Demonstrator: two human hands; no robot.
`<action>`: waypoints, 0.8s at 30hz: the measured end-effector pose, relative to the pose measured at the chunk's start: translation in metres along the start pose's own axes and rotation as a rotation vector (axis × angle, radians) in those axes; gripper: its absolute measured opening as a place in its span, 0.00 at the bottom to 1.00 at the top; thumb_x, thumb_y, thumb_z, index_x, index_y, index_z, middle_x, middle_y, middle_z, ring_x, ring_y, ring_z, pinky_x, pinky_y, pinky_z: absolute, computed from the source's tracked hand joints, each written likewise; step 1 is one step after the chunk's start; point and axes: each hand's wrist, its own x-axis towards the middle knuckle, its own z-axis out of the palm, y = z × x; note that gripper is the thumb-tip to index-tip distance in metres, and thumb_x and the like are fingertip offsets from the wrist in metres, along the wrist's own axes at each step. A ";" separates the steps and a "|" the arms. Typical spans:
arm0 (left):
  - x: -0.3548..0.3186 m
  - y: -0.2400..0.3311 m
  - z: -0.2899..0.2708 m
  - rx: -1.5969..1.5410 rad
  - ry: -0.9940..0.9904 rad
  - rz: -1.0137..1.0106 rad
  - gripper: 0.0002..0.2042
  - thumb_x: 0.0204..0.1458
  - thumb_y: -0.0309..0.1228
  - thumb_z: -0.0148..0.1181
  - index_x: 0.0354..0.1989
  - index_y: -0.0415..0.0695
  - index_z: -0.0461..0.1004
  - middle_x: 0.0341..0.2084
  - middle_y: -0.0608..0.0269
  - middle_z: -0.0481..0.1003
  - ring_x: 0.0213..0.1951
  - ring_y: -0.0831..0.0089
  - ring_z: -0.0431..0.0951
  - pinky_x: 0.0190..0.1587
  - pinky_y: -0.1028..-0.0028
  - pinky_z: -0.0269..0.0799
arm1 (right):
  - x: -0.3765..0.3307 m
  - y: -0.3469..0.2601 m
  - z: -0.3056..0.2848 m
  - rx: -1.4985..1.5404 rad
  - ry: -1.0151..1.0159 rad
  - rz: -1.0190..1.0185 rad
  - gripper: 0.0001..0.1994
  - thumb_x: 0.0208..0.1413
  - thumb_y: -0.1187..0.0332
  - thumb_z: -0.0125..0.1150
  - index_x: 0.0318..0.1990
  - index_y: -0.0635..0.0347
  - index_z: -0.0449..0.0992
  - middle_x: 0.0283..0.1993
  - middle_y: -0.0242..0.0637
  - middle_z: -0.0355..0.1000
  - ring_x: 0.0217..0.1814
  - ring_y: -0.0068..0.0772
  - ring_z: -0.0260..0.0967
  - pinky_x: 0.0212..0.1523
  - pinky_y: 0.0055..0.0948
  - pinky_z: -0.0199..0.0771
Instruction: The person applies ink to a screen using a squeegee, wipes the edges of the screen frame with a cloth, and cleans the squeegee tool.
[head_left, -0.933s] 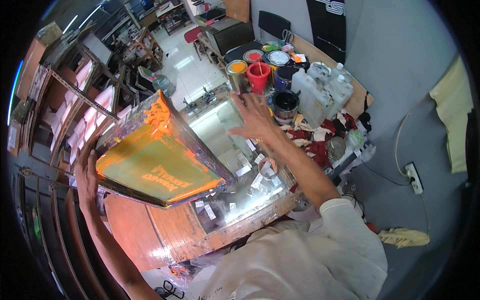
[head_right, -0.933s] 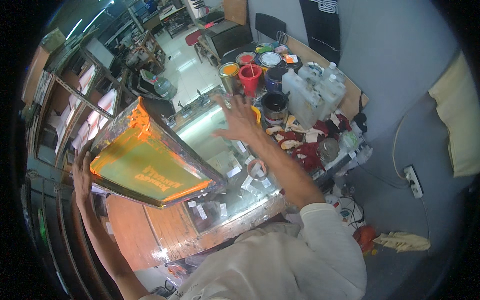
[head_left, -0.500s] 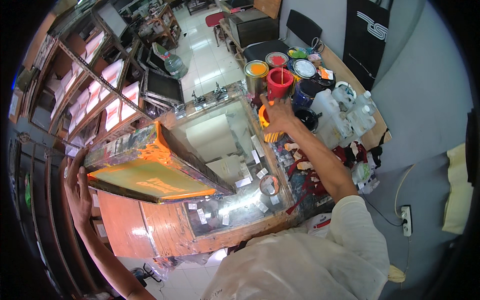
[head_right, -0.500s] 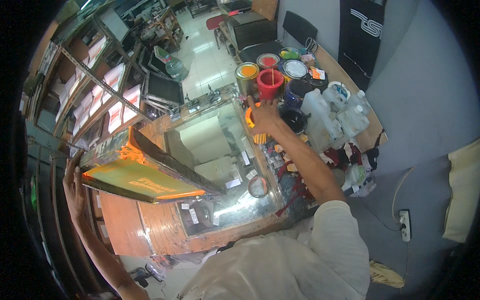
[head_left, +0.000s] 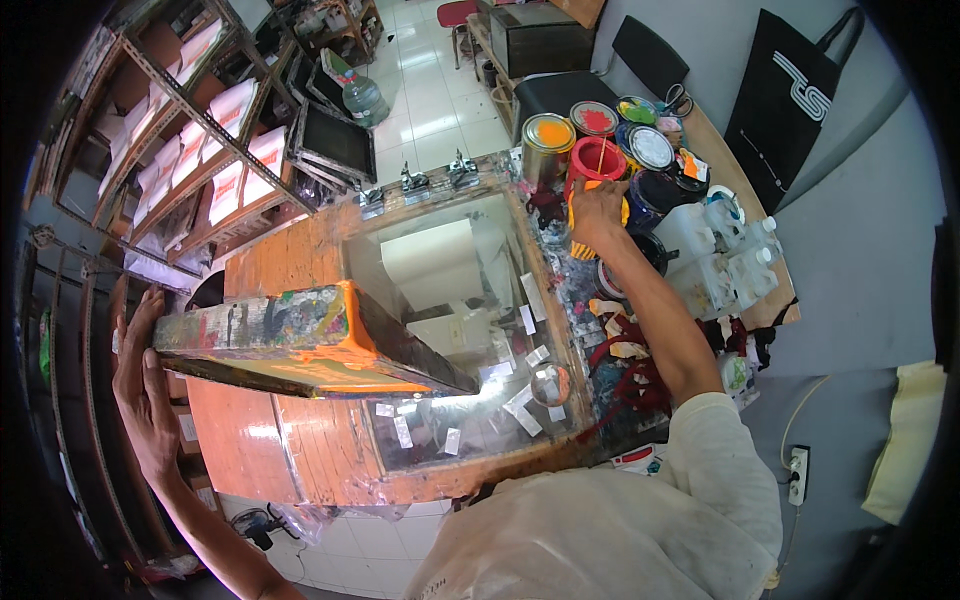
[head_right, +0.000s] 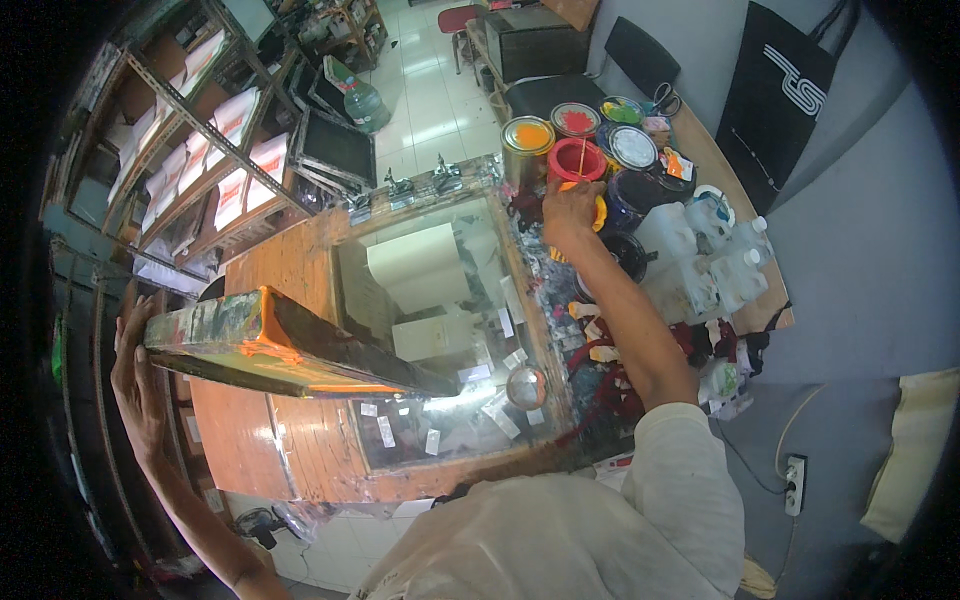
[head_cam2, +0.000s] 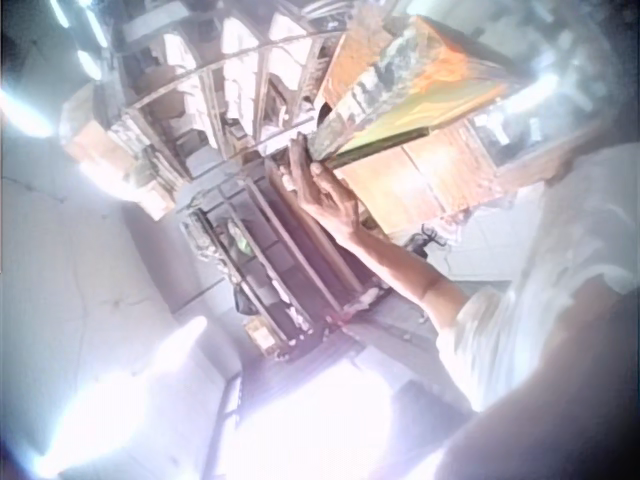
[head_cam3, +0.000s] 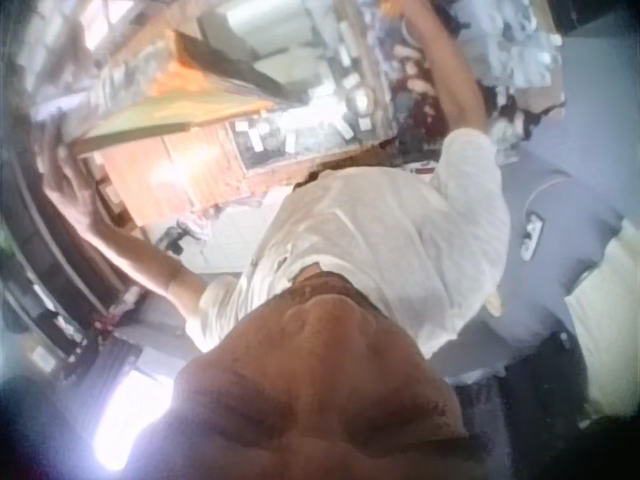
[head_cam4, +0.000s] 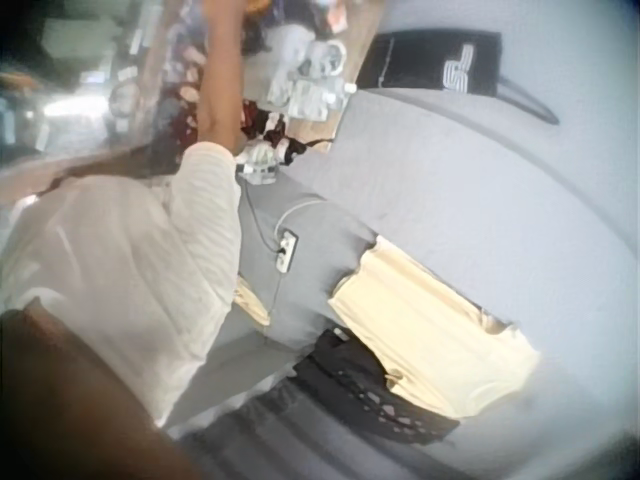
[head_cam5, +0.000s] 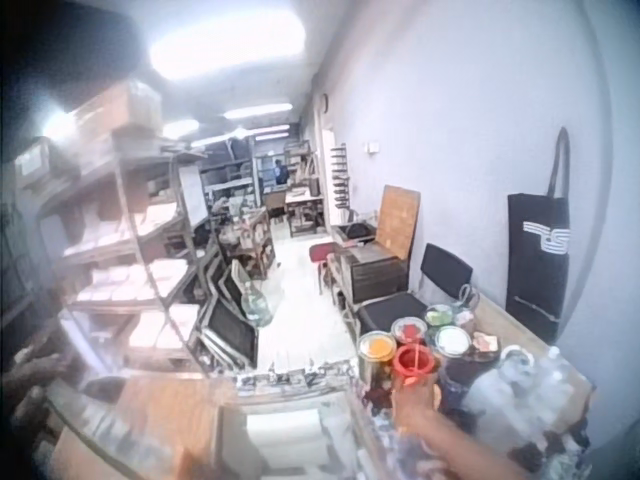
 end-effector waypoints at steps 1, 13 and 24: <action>0.001 -0.002 0.001 0.010 -0.001 0.001 0.22 0.66 0.39 0.38 0.61 0.44 0.72 0.60 0.52 0.72 0.67 0.56 0.65 0.74 0.50 0.43 | -0.001 -0.005 0.004 -0.022 0.040 0.026 0.38 0.50 0.60 0.63 0.68 0.63 0.60 0.61 0.63 0.68 0.68 0.62 0.61 0.63 0.69 0.52; 0.021 0.002 0.007 -0.011 -0.027 0.020 0.24 0.67 0.41 0.35 0.61 0.43 0.72 0.59 0.52 0.72 0.66 0.57 0.66 0.74 0.49 0.40 | 0.073 -0.111 0.128 0.347 0.459 0.055 0.25 0.54 0.73 0.55 0.61 0.68 0.68 0.64 0.59 0.63 0.62 0.60 0.63 0.57 0.52 0.69; 0.018 0.008 0.014 -0.105 0.036 0.018 0.20 0.67 0.33 0.39 0.59 0.37 0.72 0.56 0.50 0.74 0.65 0.58 0.68 0.74 0.56 0.42 | 0.042 -0.099 0.119 0.824 0.345 -0.084 0.09 0.48 0.82 0.58 0.35 0.62 0.82 0.39 0.45 0.80 0.41 0.46 0.77 0.39 0.37 0.79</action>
